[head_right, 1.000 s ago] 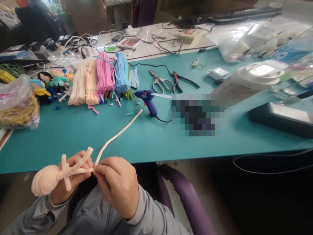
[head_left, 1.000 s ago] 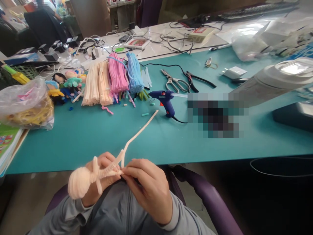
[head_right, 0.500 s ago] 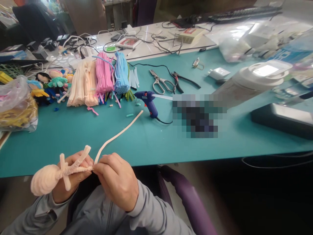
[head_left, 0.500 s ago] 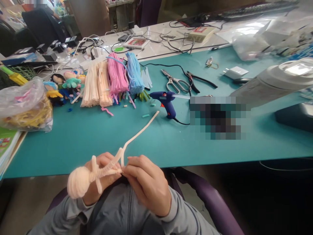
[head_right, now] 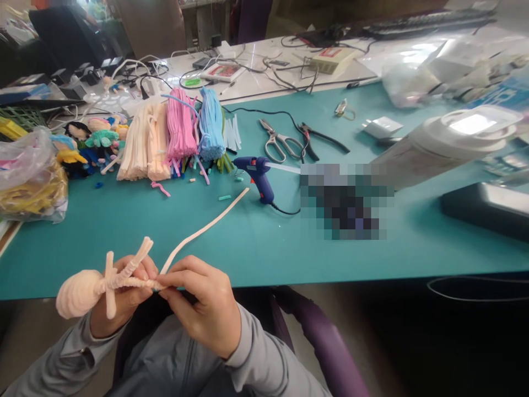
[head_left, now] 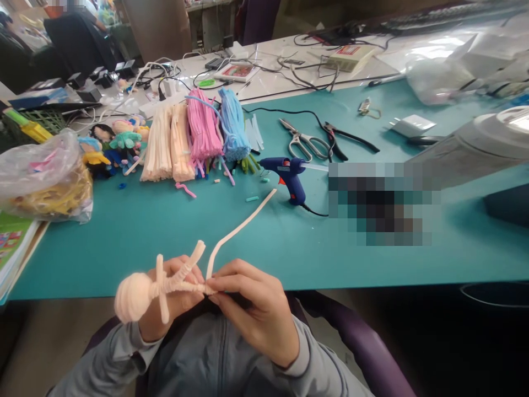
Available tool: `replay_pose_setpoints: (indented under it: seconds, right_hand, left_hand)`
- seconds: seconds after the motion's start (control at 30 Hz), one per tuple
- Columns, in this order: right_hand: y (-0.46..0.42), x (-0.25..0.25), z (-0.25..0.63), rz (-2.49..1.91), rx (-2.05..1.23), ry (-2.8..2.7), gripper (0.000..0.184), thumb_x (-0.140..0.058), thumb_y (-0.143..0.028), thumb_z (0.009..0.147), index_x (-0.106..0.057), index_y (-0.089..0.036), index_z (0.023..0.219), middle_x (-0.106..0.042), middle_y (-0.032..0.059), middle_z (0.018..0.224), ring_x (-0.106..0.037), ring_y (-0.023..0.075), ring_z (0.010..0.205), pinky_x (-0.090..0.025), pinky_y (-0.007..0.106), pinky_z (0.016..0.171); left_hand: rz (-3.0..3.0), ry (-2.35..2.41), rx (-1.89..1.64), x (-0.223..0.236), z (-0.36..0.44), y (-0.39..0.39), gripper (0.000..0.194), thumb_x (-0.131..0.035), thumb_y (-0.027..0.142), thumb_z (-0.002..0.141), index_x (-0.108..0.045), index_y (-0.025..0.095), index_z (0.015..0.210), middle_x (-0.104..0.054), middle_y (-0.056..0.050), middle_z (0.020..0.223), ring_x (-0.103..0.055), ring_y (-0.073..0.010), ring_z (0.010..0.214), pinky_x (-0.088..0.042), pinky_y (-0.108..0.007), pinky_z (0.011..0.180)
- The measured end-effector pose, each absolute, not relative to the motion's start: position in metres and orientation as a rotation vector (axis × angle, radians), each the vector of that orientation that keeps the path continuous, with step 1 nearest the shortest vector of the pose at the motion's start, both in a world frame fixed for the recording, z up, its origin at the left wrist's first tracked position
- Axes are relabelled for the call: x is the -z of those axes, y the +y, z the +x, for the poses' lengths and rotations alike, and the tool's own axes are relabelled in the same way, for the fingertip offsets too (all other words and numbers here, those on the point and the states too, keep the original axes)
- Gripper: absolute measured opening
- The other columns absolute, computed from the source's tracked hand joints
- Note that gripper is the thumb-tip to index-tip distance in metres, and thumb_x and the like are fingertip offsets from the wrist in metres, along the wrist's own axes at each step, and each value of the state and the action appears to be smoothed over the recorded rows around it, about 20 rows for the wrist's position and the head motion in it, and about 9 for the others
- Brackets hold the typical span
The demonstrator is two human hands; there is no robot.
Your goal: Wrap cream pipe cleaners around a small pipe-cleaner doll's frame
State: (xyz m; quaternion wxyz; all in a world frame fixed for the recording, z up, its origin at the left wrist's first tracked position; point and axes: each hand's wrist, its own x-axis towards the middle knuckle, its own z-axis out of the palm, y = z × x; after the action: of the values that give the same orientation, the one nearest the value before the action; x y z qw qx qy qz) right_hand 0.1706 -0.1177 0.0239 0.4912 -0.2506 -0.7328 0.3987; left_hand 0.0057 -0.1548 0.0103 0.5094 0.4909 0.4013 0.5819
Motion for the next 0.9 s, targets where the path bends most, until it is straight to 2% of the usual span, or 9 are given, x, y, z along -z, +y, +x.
replay_pose_setpoints:
  seconds: [0.23,0.4,0.57,0.67,0.8,0.9]
  right_hand:
    - [-0.120,-0.023,0.170,-0.593,-0.891,-1.832,0.023,-0.057,-0.002,0.079,-0.063,-0.017,0.095,-0.064,0.0051,0.082,-0.062,0.0117,0.072,-0.053,0.020,0.064]
    - [-0.111,-0.024,0.172,-0.590,-0.944,-1.808,0.032,-0.049,-0.001,0.075,-0.061,-0.017,0.100,-0.060,0.0064,0.085,-0.060,0.0138,0.075,-0.053,0.026,0.065]
    - [-0.101,-0.021,0.166,-0.536,-0.807,-1.871,0.022,-0.053,-0.006,0.075,-0.062,-0.018,0.092,-0.062,0.0084,0.099,-0.060,0.0180,0.093,-0.048,0.037,0.087]
    - [-0.099,-0.020,0.160,-0.477,-0.790,-1.908,0.019,-0.054,-0.007,0.076,-0.060,-0.018,0.091,-0.065,0.0061,0.096,-0.061,0.0159,0.093,-0.040,0.041,0.098]
    - [-0.099,-0.019,0.156,-0.456,-0.800,-1.924,0.021,-0.056,-0.008,0.073,-0.058,-0.018,0.092,-0.066,0.0057,0.095,-0.063,0.0150,0.091,-0.037,0.042,0.102]
    - [-0.100,-0.018,0.154,-0.473,-0.782,-1.913,0.016,-0.057,-0.010,0.076,-0.058,-0.019,0.090,-0.067,0.0044,0.093,-0.063,0.0133,0.088,-0.038,0.039,0.102]
  left_hand:
    - [1.183,1.071,-1.378,-0.010,0.002,-0.155,0.019,-0.069,0.007,0.070,-0.059,0.022,0.076,-0.065,0.003,0.074,-0.060,-0.0091,0.066,-0.049,-0.018,0.061]
    - [1.102,1.010,-1.417,-0.013,0.003,-0.149,0.014,-0.073,0.018,0.069,-0.059,0.021,0.070,-0.061,0.002,0.065,-0.056,-0.0103,0.056,-0.047,-0.021,0.050]
    - [1.196,0.947,-1.479,-0.015,0.003,-0.141,0.015,-0.074,0.024,0.068,-0.059,0.022,0.065,-0.054,0.002,0.060,-0.052,-0.0111,0.056,-0.047,-0.024,0.052]
    - [1.290,0.953,-1.545,-0.014,0.002,-0.138,0.018,-0.075,0.025,0.067,-0.058,0.021,0.062,-0.054,0.000,0.064,-0.052,-0.0122,0.060,-0.047,-0.024,0.052]
    - [1.333,0.958,-1.589,-0.013,0.000,-0.137,0.017,-0.073,0.025,0.069,-0.057,0.022,0.064,-0.055,0.000,0.071,-0.053,-0.0118,0.063,-0.047,-0.022,0.052]
    - [1.403,0.965,-1.624,-0.011,-0.001,-0.138,0.016,-0.072,0.022,0.071,-0.056,0.021,0.065,-0.057,0.000,0.074,-0.055,-0.0118,0.064,-0.048,-0.023,0.053]
